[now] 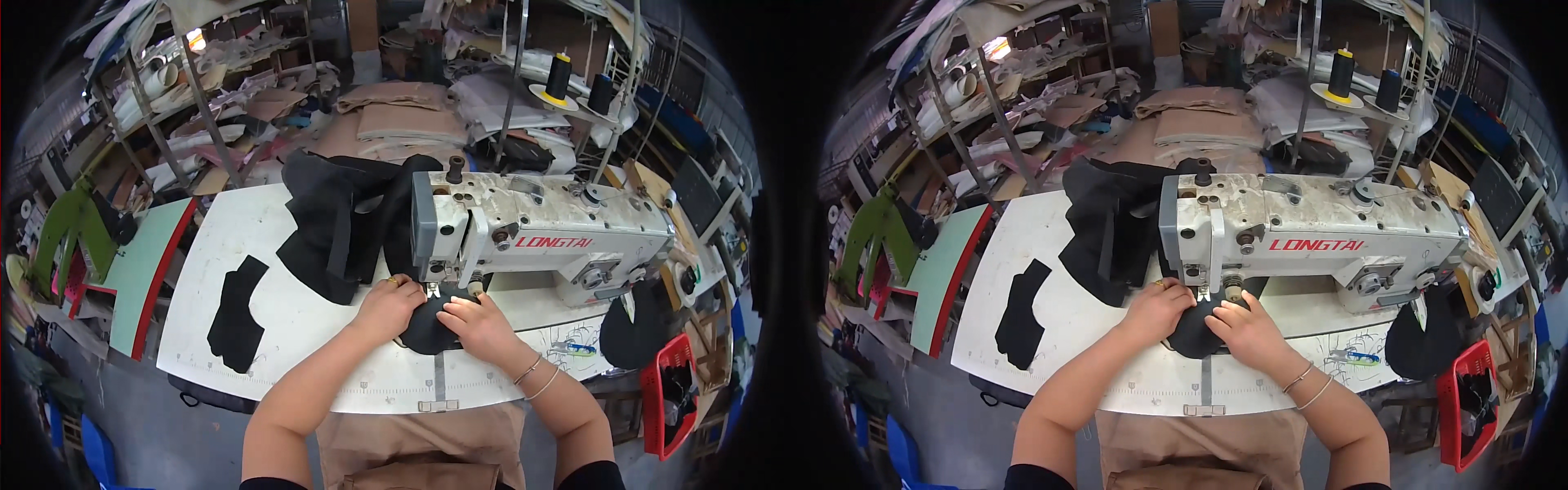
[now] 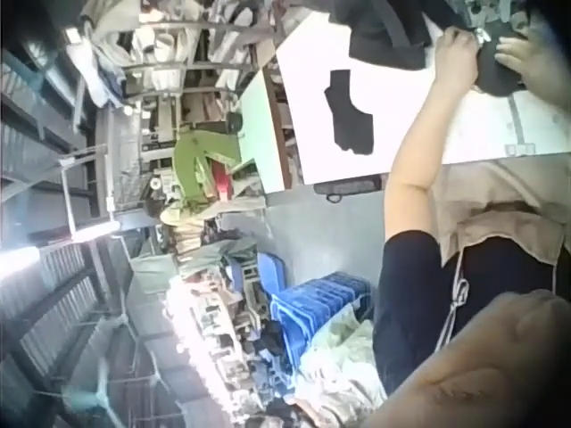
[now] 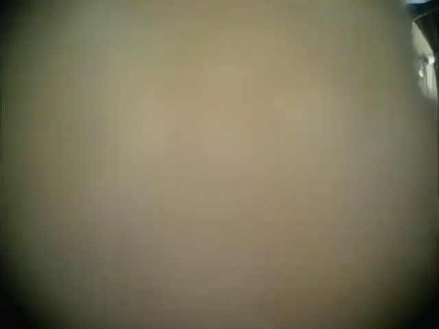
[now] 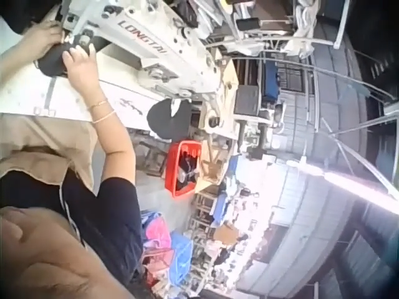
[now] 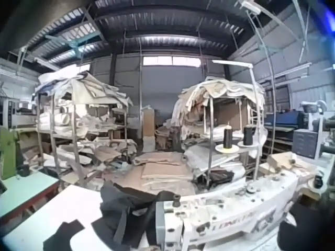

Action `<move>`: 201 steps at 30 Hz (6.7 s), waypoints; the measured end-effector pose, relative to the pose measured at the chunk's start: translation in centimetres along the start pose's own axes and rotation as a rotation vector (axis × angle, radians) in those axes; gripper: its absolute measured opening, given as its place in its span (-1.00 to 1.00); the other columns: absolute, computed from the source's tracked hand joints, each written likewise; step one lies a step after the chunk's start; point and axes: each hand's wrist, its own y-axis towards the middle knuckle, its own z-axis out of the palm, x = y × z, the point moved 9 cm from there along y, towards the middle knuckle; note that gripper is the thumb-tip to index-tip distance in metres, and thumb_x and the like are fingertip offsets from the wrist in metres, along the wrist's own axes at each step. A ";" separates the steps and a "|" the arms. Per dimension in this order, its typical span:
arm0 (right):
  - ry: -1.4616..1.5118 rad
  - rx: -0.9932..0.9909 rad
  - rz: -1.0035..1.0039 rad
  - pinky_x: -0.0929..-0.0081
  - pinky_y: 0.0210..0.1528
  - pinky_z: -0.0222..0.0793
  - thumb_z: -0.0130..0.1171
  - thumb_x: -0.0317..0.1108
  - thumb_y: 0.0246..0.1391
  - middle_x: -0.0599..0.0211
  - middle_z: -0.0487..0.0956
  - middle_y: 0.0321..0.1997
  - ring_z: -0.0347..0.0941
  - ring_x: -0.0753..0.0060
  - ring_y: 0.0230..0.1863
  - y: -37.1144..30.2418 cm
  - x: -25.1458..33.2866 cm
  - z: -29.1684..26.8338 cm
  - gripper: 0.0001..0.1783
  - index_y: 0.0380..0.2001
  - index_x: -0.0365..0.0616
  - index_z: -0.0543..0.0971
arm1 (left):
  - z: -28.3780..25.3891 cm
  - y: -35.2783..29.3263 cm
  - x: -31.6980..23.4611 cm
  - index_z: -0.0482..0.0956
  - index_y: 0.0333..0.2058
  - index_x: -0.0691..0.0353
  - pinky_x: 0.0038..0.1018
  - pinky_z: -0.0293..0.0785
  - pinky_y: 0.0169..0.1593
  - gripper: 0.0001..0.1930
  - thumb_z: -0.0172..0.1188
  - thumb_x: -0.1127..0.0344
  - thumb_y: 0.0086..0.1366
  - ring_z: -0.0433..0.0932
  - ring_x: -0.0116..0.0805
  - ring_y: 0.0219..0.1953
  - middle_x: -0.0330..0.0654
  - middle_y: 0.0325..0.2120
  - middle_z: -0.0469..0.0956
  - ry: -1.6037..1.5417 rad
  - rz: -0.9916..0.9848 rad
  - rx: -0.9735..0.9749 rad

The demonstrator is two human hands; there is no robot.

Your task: Using an industrial sewing machine to stitch together black leather or synthetic shoe upper components.

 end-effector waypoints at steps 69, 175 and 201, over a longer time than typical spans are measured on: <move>0.267 0.004 -0.055 0.20 0.12 0.34 0.22 -0.45 -0.14 0.17 0.53 0.02 0.42 0.09 0.07 -0.7 -0.5 -1.9 -0.55 -0.07 -0.19 0.52 | -1.7 -1.1 0.0 0.49 -0.04 0.22 -0.24 0.37 0.04 -0.35 0.46 0.07 -0.11 0.47 -0.06 -0.09 -0.07 -0.20 0.56 -0.332 -0.396 0.061; 0.333 -0.094 0.048 0.31 -0.10 0.44 0.15 -0.48 -0.15 0.31 0.58 -0.29 0.51 0.23 -0.16 0.0 -1.9 -2.2 -0.82 -0.38 -0.13 0.60 | -0.9 -2.1 -3.4 0.64 -0.32 0.13 -0.38 0.42 -0.11 -0.74 0.25 0.42 -0.09 0.53 -0.29 -0.16 -0.29 -0.32 0.60 -0.174 -0.071 -0.044; 0.248 -0.046 -0.033 0.40 -0.09 0.37 0.11 -0.45 -0.20 0.42 0.55 -0.25 0.48 0.37 -0.13 0.3 0.1 -1.9 -0.78 -0.37 -0.08 0.59 | -1.5 -2.9 -2.5 0.65 -0.32 0.17 -0.38 0.49 0.03 -0.78 0.22 0.51 -0.02 0.53 -0.21 -0.03 -0.22 -0.22 0.61 -0.306 -0.013 0.072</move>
